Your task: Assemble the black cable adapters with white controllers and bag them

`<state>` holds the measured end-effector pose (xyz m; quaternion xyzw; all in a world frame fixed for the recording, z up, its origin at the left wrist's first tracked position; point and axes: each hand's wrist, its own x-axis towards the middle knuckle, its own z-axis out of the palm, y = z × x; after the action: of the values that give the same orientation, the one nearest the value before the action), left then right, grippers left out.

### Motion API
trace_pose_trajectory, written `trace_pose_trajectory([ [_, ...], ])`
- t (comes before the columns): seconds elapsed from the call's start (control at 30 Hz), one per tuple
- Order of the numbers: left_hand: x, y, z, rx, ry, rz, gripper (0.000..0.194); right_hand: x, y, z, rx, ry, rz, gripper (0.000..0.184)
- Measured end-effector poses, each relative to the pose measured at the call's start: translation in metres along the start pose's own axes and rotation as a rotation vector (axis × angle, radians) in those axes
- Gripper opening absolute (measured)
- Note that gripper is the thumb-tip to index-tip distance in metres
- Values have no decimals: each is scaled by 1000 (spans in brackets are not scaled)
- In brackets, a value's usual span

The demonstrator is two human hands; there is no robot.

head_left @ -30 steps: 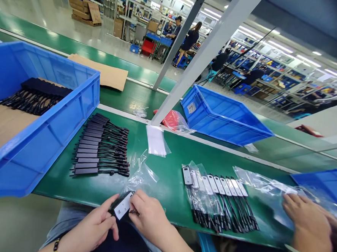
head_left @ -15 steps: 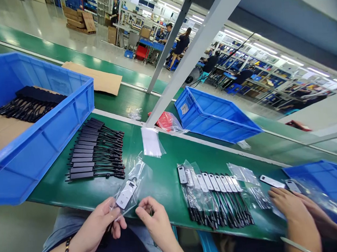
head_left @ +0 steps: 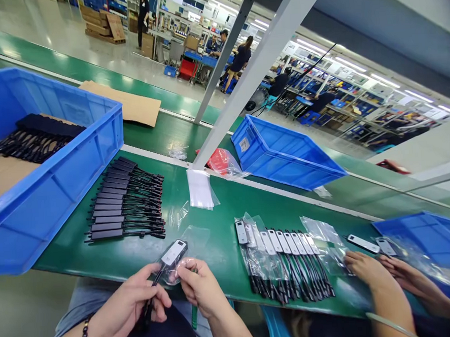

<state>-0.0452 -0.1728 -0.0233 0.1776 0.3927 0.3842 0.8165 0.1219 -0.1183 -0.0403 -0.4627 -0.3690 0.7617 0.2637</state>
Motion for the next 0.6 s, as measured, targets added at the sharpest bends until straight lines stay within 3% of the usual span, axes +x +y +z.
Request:
trace_pose_trajectory([
  [0.13, -6, -7, -10, -130, -94, -116, 68, 1, -9, -8, 114, 59, -13, 30],
  [0.3, -4, -18, -9, 25, -103, -48, 60, -4, -14, -3, -56, -189, 97, 20],
  [0.43, 1, -17, -2, -28, -102, -3, 46, -9, -17, 2, -109, -299, 133, 20],
  [0.5, 2, -14, -1, -90, -143, -4, 41, -11, -21, 0, -107, -327, 129, 21],
  [0.6, 4, -8, -3, -243, -281, -63, 50, -15, -28, -5, -111, -348, 116, 19],
])
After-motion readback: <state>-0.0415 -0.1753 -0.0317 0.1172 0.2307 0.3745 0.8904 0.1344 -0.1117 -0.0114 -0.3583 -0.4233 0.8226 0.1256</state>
